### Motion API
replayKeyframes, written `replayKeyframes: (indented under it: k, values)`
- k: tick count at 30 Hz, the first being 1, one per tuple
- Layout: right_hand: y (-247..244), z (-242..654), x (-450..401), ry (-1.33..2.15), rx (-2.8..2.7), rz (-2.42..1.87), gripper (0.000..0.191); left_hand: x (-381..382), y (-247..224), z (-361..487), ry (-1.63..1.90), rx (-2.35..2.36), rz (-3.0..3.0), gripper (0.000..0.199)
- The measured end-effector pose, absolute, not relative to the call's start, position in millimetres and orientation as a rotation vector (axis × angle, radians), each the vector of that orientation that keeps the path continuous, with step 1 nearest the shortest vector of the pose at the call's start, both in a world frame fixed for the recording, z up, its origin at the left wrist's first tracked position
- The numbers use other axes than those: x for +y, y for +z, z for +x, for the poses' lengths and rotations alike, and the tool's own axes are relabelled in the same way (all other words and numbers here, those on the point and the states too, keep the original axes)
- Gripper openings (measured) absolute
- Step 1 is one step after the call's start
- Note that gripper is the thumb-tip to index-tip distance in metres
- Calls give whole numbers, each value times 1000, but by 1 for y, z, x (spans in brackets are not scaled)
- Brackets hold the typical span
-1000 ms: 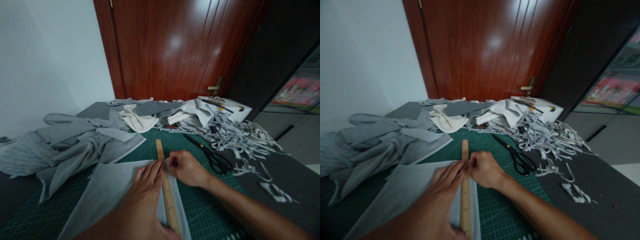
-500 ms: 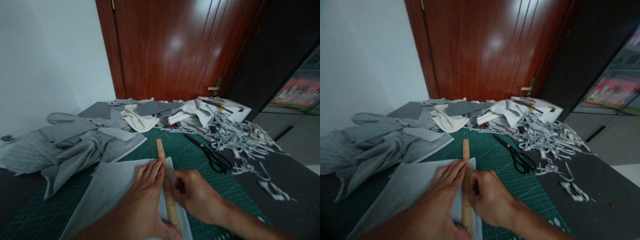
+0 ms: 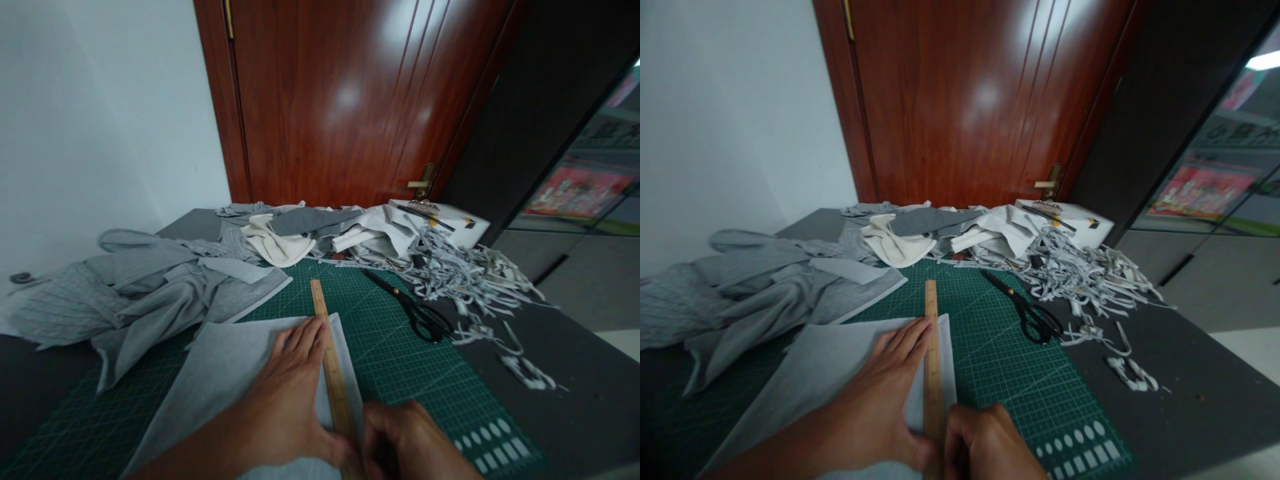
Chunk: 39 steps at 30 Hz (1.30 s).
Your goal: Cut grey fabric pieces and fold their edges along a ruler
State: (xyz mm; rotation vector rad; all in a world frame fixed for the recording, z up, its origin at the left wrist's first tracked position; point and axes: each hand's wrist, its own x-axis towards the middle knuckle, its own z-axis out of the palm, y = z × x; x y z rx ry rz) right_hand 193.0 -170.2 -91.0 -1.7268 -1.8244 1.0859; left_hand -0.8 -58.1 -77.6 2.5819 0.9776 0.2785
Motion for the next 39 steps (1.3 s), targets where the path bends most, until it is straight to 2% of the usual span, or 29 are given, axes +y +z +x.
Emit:
replayKeyframes:
  k: [5,9,17,22,30,34,37,39]
  values:
    - [-92,202,-177,1201,-1822,-1606,18,-59,-74,-1,247,965,2585,148]
    - [-90,205,-169,1058,-1648,-1592,15,-58,-75,-3,277,945,2586,155]
    - [-95,195,-158,908,-1732,-1648,19,-59,-73,-2,291,934,2570,143]
    - [-90,189,-155,820,-1782,-1699,23,-59,-71,-2,234,961,2571,143]
    - [-93,196,-166,1073,-1870,-1607,22,-59,-77,-2,295,959,2581,148]
    - [-82,208,-163,1131,-1768,-1511,35,-58,-77,-3,318,930,2578,146]
    - [-66,222,-144,1170,-1528,-1510,27,-56,-76,-5,317,887,2586,140]
    - [-56,230,-125,1068,-1551,-1482,18,-54,-73,-6,326,850,2590,136]
